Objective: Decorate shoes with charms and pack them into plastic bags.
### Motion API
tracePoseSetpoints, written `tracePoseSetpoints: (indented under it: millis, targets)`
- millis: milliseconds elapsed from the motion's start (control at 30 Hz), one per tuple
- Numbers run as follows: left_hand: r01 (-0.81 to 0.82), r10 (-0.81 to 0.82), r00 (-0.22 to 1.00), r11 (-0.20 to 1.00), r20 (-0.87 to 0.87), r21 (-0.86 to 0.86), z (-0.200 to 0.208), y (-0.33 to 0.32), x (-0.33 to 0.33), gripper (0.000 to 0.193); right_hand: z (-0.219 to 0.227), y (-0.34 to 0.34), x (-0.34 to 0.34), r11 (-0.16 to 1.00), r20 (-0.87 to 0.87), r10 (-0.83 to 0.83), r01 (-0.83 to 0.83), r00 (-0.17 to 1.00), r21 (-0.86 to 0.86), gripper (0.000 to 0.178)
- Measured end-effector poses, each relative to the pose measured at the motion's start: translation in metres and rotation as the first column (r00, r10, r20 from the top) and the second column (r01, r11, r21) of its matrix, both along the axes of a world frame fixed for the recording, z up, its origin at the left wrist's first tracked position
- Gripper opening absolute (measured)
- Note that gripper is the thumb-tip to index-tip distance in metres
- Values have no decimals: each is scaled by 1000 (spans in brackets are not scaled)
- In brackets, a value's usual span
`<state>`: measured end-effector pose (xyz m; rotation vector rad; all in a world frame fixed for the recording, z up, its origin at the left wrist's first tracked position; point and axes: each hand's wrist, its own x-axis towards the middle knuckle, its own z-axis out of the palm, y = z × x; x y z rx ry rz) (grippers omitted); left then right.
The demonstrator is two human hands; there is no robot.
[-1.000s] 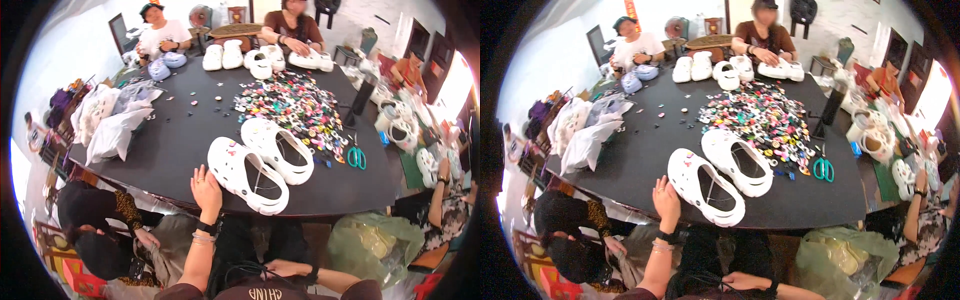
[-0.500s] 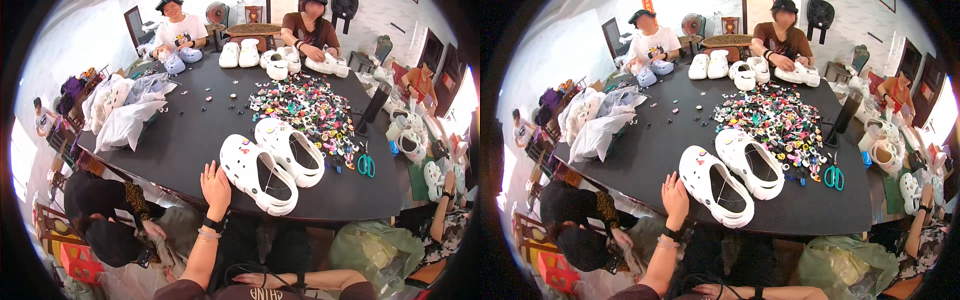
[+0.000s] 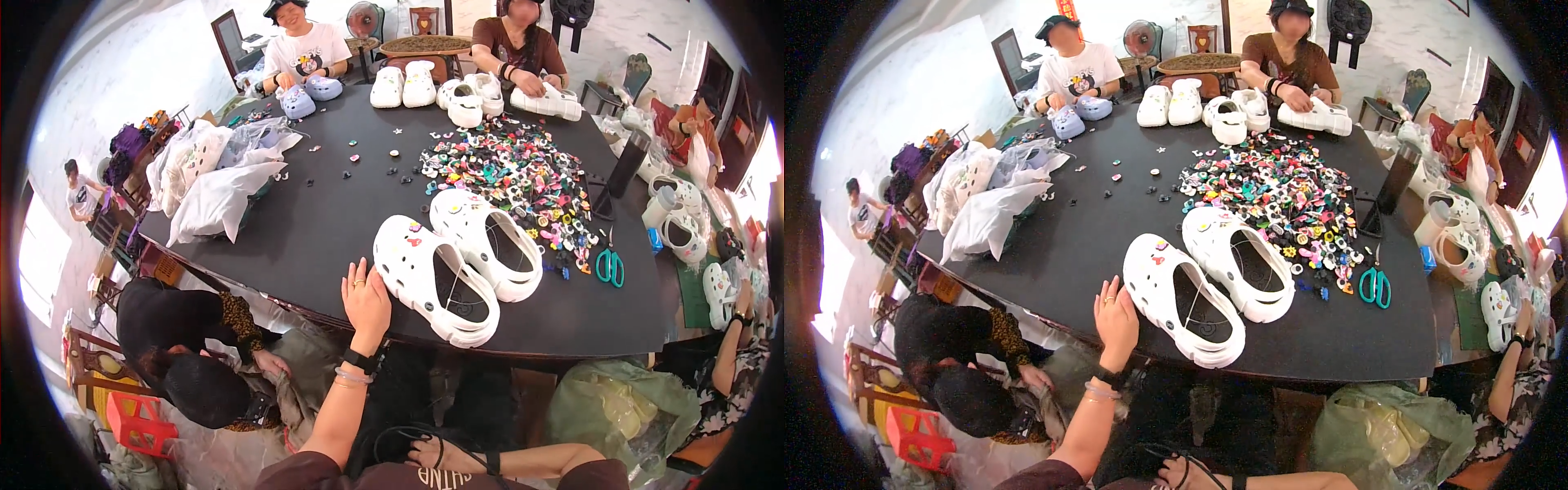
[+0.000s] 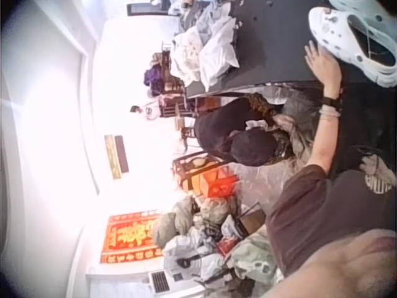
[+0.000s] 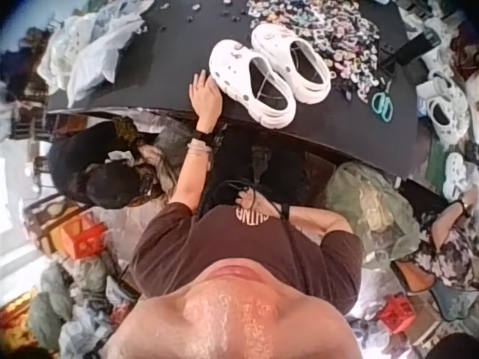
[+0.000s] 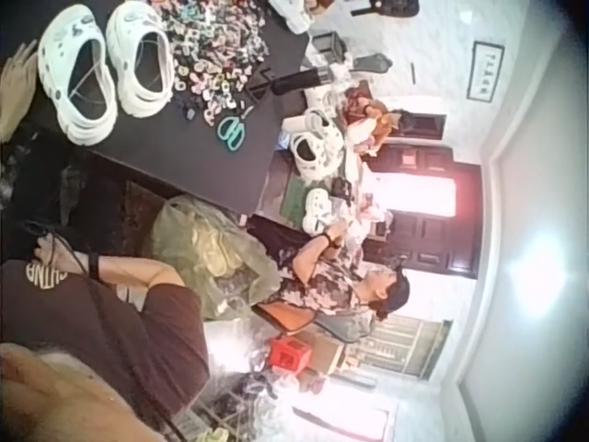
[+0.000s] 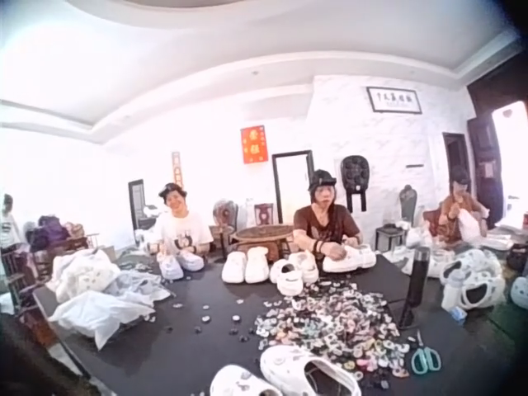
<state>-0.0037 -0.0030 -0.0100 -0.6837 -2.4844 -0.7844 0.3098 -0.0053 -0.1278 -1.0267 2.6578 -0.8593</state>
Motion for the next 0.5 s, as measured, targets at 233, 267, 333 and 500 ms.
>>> tracePoseSetpoints:
  millis: [233, 267, 333, 500]
  targets:
    - [7, -9, 997, 999, -74, -31, -12, 2, -14, 35, 33, -8, -24, 826, 693, -175, 487, 699, -283, 21]
    - [8, -12, 996, 999, -94, -48, -11, 1, -18, 35, 65, 4, -28, 886, 590, -268, 435, 762, -160, 19]
    - [0, -8, 996, 996, -84, -87, -1, 4, -20, 36, 75, 10, -24, 961, 170, -180, 210, 969, -179, 19]
    - [8, -7, 990, 1000, -144, 8, -11, 12, -30, 45, 44, -16, -21, 969, 282, -248, 236, 927, 78, 25]
